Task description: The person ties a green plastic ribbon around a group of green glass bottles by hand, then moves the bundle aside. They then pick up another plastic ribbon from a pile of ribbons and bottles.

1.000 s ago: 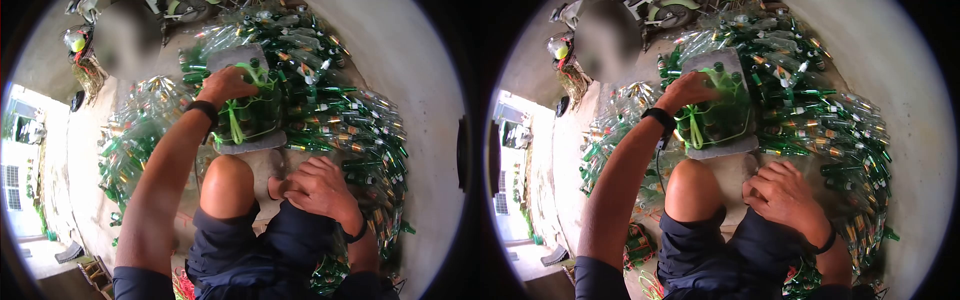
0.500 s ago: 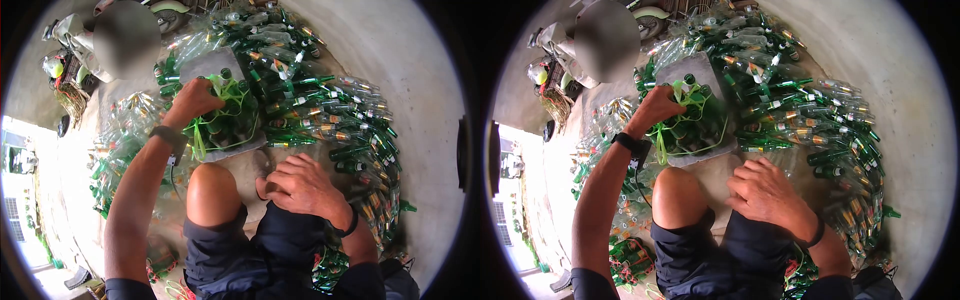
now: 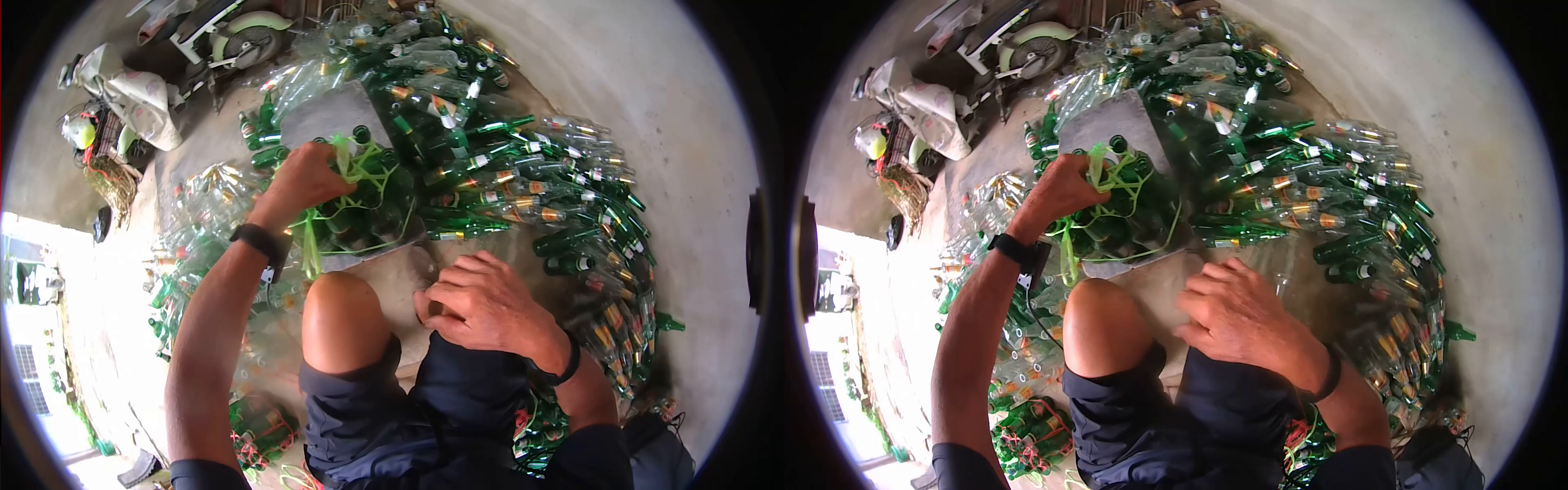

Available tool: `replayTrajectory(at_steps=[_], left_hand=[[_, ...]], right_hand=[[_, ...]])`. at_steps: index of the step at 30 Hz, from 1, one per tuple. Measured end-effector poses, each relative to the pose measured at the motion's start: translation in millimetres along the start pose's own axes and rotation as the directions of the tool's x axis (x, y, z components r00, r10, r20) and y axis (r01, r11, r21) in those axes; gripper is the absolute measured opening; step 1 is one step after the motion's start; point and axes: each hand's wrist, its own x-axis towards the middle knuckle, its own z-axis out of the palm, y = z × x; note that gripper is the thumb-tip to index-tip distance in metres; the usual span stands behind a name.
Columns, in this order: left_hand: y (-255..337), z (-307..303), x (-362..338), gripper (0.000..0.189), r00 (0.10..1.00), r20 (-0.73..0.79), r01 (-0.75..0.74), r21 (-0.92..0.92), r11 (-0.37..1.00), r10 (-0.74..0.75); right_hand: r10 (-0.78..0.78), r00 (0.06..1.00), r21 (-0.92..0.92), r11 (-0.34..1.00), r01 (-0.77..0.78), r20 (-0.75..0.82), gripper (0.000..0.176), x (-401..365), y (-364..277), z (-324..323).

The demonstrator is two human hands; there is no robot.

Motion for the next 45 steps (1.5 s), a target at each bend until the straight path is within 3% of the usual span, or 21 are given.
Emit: replayTrajectory(at_steps=[3,5,6,11,15,23,27,30,38,45], left_hand=[[-2,4,1,0.045,0.996,-0.051,-0.064,0.073,0.995,0.068],[10,0,-2,0.042,0.996,-0.087,0.038,0.007,0.999,-0.037],[22,-7,-3,0.045,0.994,-0.037,0.106,0.052,0.993,-0.105],[19,-5,4,0.055,0.999,-0.027,0.035,0.097,0.995,-0.033],[13,-5,9,0.059,0.994,0.042,0.09,0.158,0.983,-0.098],[7,-5,3,0.044,0.996,0.016,0.082,0.067,0.994,-0.084],[6,-2,-8,0.047,0.996,-0.047,0.082,0.106,0.991,-0.077],[3,-6,-16,0.048,0.996,-0.089,0.011,-0.004,1.0,-0.011],[-25,-14,-35,0.042,0.993,-0.092,0.081,0.022,0.996,-0.079],[-20,-31,-72,0.039,0.984,-0.099,0.153,0.034,0.988,-0.149]], right_hand=[[-0.002,0.999,0.016,1.0,0.002,-0.039,0.025,-2,2,4],[0.008,0.998,0.029,1.0,-0.006,-0.06,0.024,-1,0,4],[0.0,0.999,0.025,1.0,0.001,-0.039,0.024,1,-2,3],[-0.014,1.0,-0.01,1.0,0.014,-0.013,0.027,2,-8,8],[0.016,0.999,-0.072,0.997,-0.013,0.043,0.028,5,-10,10],[-0.073,0.994,0.032,0.997,0.075,-0.078,0.027,5,-5,12],[-0.031,0.999,0.074,0.997,0.032,-0.013,0.022,8,-7,3],[-0.004,0.999,0.041,0.999,0.003,0.034,0.023,10,-8,2],[-0.022,0.993,0.054,0.998,0.029,-0.116,0.014,12,-16,4],[0.0,1.0,0.011,1.0,0.0,-0.022,0.024,15,-17,3]])
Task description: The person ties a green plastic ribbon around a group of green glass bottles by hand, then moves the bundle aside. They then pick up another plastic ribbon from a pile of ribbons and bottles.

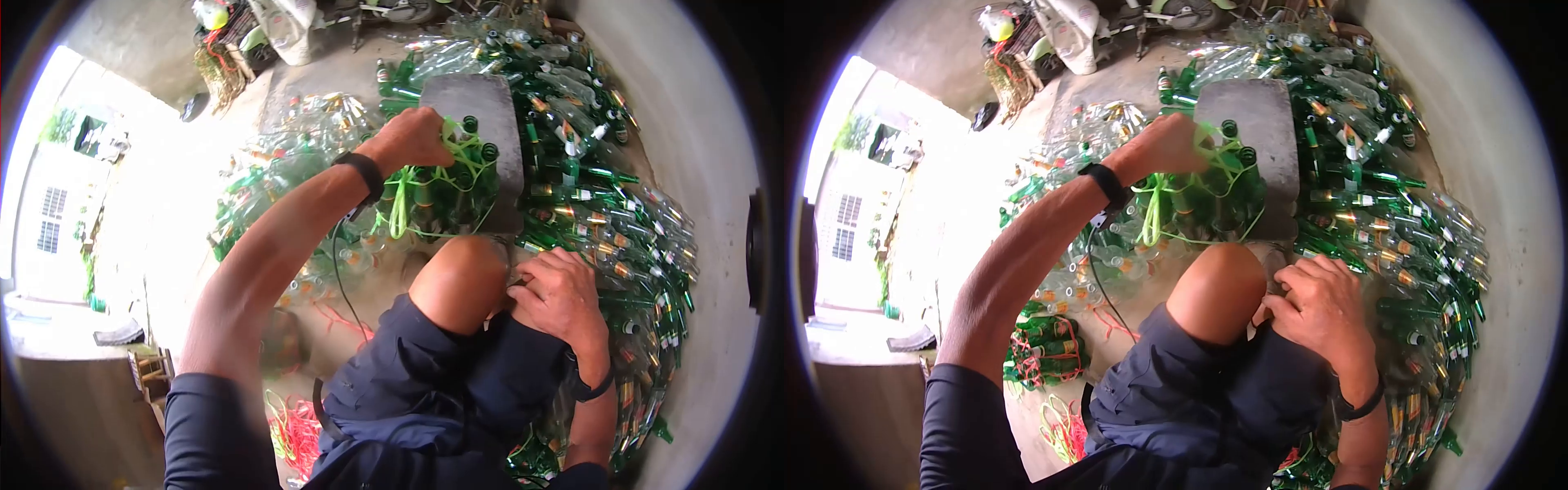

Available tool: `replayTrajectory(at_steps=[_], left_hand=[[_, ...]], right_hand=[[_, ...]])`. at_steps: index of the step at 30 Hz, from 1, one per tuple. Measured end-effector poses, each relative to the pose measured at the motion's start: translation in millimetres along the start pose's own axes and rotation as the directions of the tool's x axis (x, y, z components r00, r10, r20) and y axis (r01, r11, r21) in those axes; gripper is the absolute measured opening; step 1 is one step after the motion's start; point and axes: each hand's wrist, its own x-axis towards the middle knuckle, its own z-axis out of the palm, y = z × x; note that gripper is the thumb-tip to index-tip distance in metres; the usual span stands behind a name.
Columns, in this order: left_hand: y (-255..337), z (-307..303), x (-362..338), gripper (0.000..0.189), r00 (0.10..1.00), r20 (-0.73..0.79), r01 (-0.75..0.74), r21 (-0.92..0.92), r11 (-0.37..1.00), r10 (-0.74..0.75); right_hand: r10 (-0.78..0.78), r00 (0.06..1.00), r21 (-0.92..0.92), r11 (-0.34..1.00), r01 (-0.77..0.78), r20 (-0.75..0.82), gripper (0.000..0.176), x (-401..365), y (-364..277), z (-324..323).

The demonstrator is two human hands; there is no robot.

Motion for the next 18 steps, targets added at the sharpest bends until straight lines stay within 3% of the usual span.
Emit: replayTrajectory(at_steps=[18], left_hand=[[18,-45,-24,0.041,0.997,-0.075,-0.015,-0.013,1.0,0.014]], right_hand=[[0.018,0.999,-0.014,1.0,-0.019,-0.03,0.024,-4,4,4]])
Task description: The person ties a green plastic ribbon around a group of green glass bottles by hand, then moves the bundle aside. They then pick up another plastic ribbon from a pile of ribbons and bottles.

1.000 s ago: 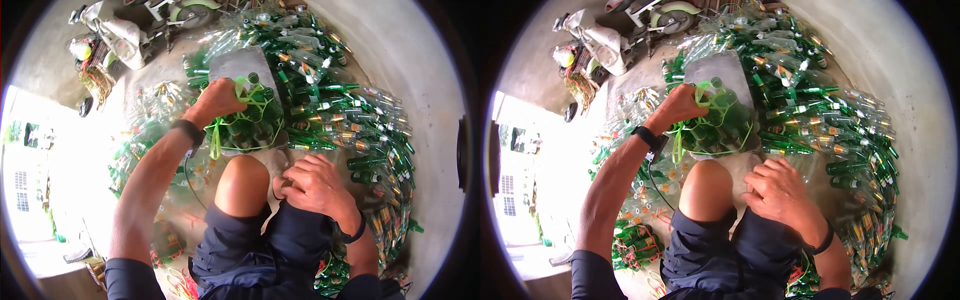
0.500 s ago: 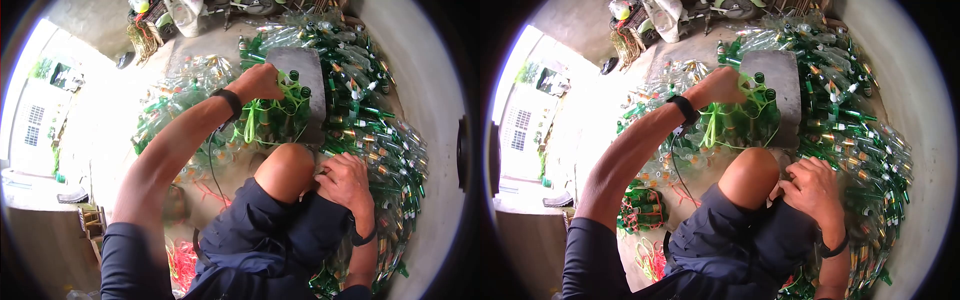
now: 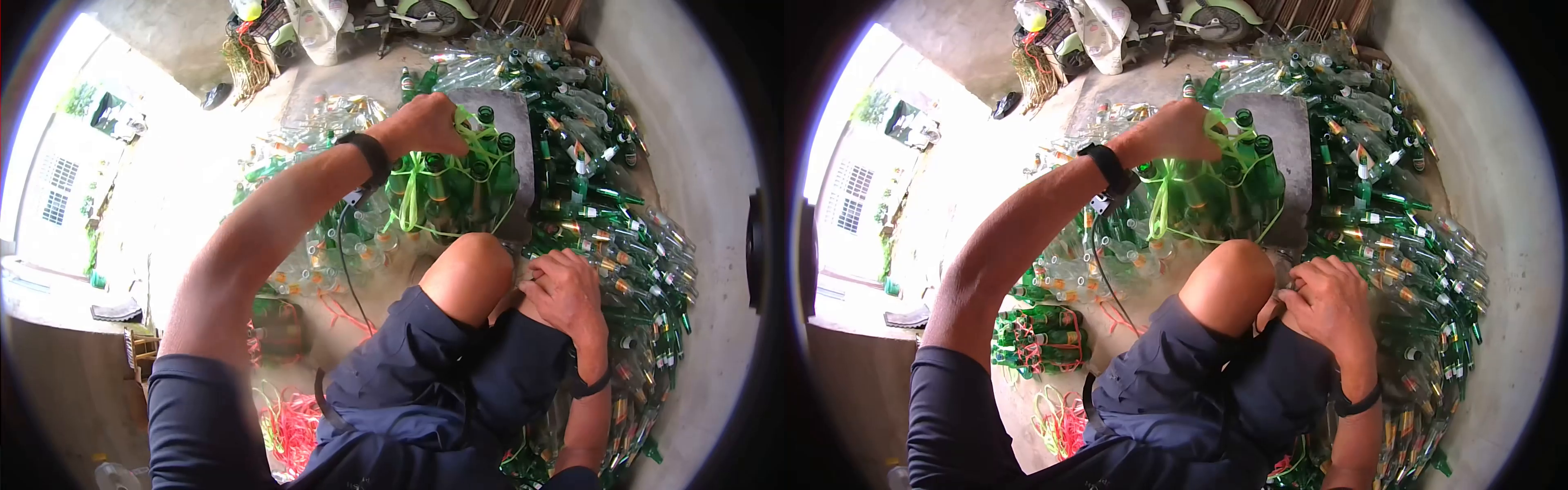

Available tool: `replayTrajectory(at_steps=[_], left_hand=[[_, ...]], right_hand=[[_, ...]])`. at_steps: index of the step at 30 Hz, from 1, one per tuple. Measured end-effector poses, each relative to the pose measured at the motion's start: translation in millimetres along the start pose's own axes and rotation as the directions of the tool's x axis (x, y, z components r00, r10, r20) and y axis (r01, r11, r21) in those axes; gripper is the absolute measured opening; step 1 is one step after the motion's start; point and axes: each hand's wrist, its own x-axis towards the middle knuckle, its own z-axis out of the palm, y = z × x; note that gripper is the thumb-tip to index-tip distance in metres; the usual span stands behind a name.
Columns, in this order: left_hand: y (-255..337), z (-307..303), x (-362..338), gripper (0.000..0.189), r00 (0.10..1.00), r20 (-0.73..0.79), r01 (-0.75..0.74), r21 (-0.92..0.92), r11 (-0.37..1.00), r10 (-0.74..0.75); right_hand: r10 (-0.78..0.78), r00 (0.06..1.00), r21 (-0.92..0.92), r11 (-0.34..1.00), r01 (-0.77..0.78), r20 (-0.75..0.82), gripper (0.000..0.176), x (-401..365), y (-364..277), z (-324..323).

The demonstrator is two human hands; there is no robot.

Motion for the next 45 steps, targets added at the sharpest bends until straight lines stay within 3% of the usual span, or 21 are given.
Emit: replayTrajectory(at_steps=[3,5,10,12,20,24,25,27,32,34,38,40,45], left_hand=[[1,-16,-11,0.043,0.999,-0.036,-0.02,-0.04,0.999,0.019],[0,-29,-19,0.043,1.0,-0.009,-0.027,0.036,0.999,0.027],[9,-61,-65,0.043,0.992,-0.05,0.121,0.065,0.99,-0.118],[-1,-71,-81,0.038,0.997,-0.039,0.074,0.076,0.994,-0.071],[-13,-109,-178,0.041,0.954,-0.041,0.3,0.148,0.942,-0.298],[-5,-126,-247,0.043,0.942,-0.045,0.333,0.018,0.943,-0.332],[2,-131,-264,0.042,0.908,-0.022,0.418,-0.028,0.908,-0.419],[0,-131,-299,0.042,0.895,-0.009,0.445,-0.047,0.894,-0.446],[-9,-119,-385,0.045,0.831,-0.005,0.553,-0.098,0.828,-0.556],[-14,-107,-424,0.044,0.783,0.024,0.612,-0.209,0.762,-0.622],[-9,-68,-496,0.04,0.734,-0.072,0.658,-0.169,0.733,-0.675],[1,-57,-518,0.044,0.624,0.005,0.774,-0.141,0.618,-0.781],[2,-14,-579,0.045,0.569,0.038,0.803,-0.238,0.546,-0.821]], right_hand=[[0.007,1.0,0.011,1.0,-0.007,0.001,0.024,-1,2,0],[-0.007,1.0,0.001,1.0,0.007,-0.022,0.023,-1,3,1],[-0.042,0.999,0.006,0.999,0.042,0.001,0.023,1,4,-1],[-0.027,1.0,-0.016,1.0,0.026,-0.011,0.022,2,3,0],[-0.05,0.999,0.027,0.998,0.05,-0.021,0.02,1,13,0],[0.0,0.998,0.03,1.0,-0.002,0.065,0.02,0,13,-6],[-0.014,0.997,0.037,0.999,0.012,0.078,0.02,-1,16,-6],[0.004,0.998,0.024,1.0,-0.006,0.061,0.02,-1,22,-2],[0.066,0.991,0.049,0.996,-0.072,0.117,0.019,4,17,-2],[0.065,0.987,0.024,0.997,-0.069,0.145,0.019,7,18,-3],[0.066,0.984,0.021,0.997,-0.071,0.168,0.019,9,22,0],[0.059,0.985,0.005,0.998,-0.061,0.165,0.02,11,24,0],[0.026,0.988,-0.001,1.0,-0.026,0.151,0.019,11,29,4]])
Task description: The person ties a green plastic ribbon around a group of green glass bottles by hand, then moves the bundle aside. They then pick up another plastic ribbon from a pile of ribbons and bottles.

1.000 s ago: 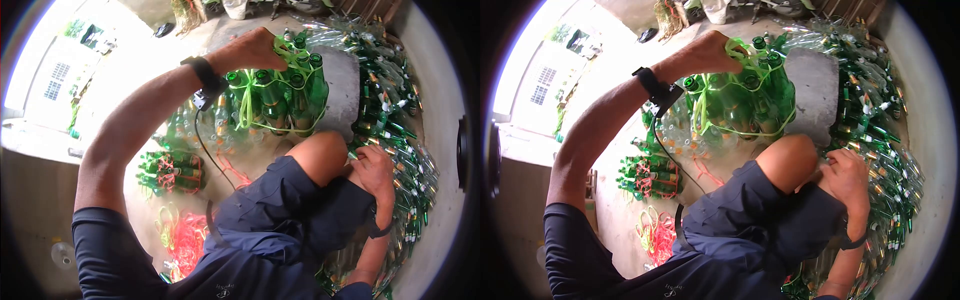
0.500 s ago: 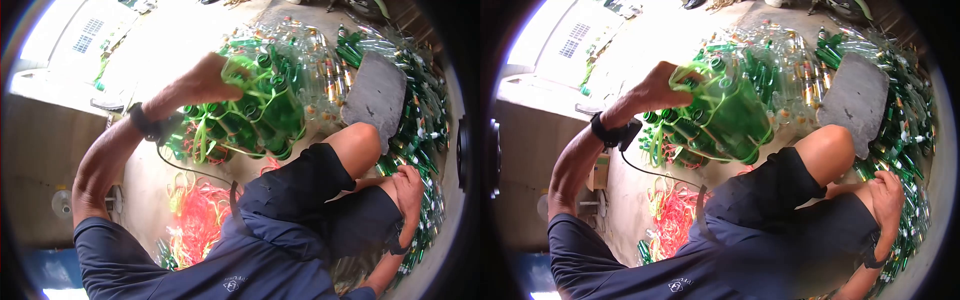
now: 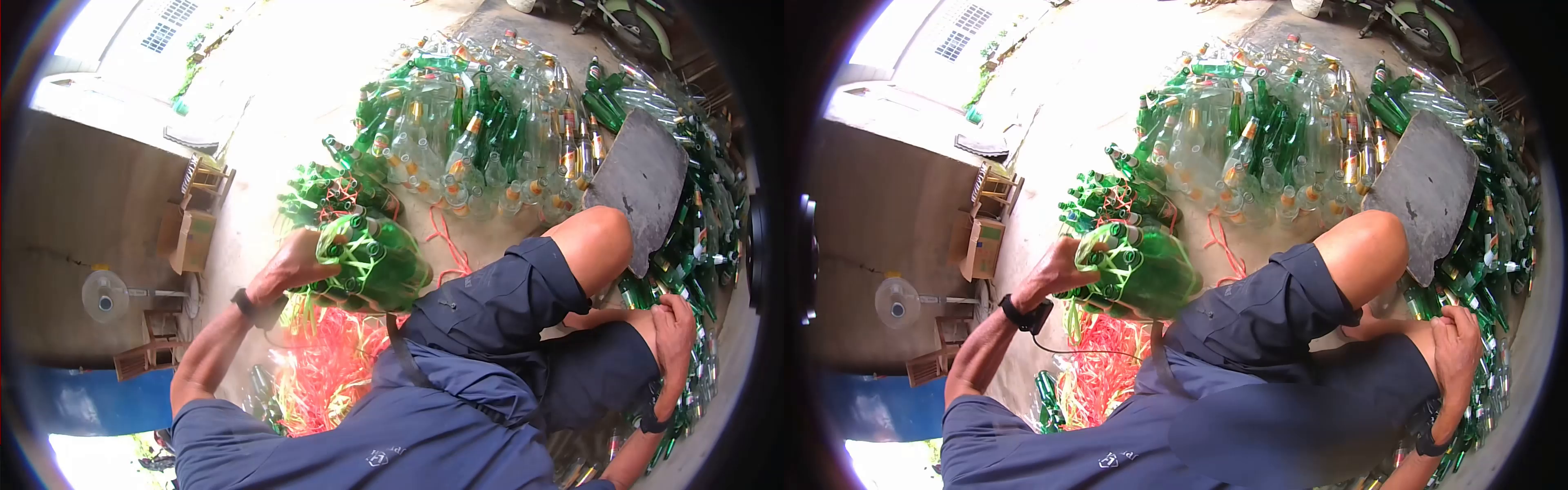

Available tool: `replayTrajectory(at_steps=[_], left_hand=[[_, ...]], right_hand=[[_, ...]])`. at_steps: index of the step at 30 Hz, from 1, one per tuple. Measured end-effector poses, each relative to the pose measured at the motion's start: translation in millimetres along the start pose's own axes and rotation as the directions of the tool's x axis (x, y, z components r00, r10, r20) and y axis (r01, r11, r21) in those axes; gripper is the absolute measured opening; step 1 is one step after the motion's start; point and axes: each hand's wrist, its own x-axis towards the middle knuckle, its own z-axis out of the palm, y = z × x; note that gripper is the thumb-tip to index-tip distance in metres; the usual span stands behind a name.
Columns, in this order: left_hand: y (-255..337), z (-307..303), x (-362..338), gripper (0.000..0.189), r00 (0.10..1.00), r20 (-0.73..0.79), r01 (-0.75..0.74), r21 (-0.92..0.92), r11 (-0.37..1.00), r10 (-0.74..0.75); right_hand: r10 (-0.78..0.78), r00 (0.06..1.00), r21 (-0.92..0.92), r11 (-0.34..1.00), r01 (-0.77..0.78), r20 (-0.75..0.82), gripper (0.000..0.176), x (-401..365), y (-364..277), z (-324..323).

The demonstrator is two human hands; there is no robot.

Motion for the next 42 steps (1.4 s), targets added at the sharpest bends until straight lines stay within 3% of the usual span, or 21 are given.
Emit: replayTrajectory(at_steps=[1,2,8,13,17,21,26,29,35,37,39,42], left_hand=[[-11,7,-8,0.044,1.0,-0.016,0.018,-0.038,0.999,-0.019],[-17,9,-14,0.043,0.997,0.029,0.071,0.038,0.997,-0.073],[-71,36,-44,0.048,0.965,-0.047,0.253,-0.119,0.96,-0.26],[-123,55,-58,0.05,0.956,-0.112,0.258,-0.127,0.958,-0.272],[-163,66,-66,0.052,0.906,-0.133,0.38,-0.16,0.911,-0.402],[-205,75,-70,0.052,0.879,-0.247,0.369,-0.189,0.91,-0.408],[-286,90,-78,0.05,0.796,-0.373,0.456,-0.152,0.877,-0.478],[-296,91,-79,0.049,0.751,-0.416,0.518,-0.109,0.848,-0.512],[-328,105,-76,0.044,0.609,-0.567,0.545,-0.211,0.812,-0.555],[-333,102,-72,0.042,0.619,-0.526,0.589,-0.18,0.788,-0.583],[-323,99,-71,0.04,0.572,-0.544,0.6,-0.233,0.765,-0.614],[-335,104,-64,0.04,0.587,-0.554,0.533,-0.284,0.797,-0.59]], right_hand=[[0.002,1.0,-0.005,1.0,-0.002,0.016,0.019,0,-1,-1],[-0.001,1.0,-0.006,1.0,0.001,0.012,0.019,1,0,-2],[0.047,0.997,0.023,0.999,-0.049,0.061,0.019,4,-3,-2],[0.07,0.994,0.033,0.997,-0.073,0.08,0.02,5,1,-2],[0.054,0.994,0.013,0.998,-0.055,0.095,0.019,5,4,-4],[0.003,0.997,0.001,1.0,-0.003,0.074,0.017,5,11,-3],[0.071,0.991,0.005,0.997,-0.072,0.109,0.017,5,11,-6],[0.095,0.99,0.006,0.995,-0.096,0.1,0.017,5,10,-7],[0.084,0.983,0.021,0.996,-0.089,0.161,0.016,13,11,-10],[0.084,0.985,0.006,0.996,-0.086,0.152,0.016,14,5,-11],[0.087,0.986,-0.01,0.996,-0.086,0.145,0.015,13,3,-12],[0.049,0.99,-0.034,0.998,-0.045,0.134,0.015,12,5,-12]])
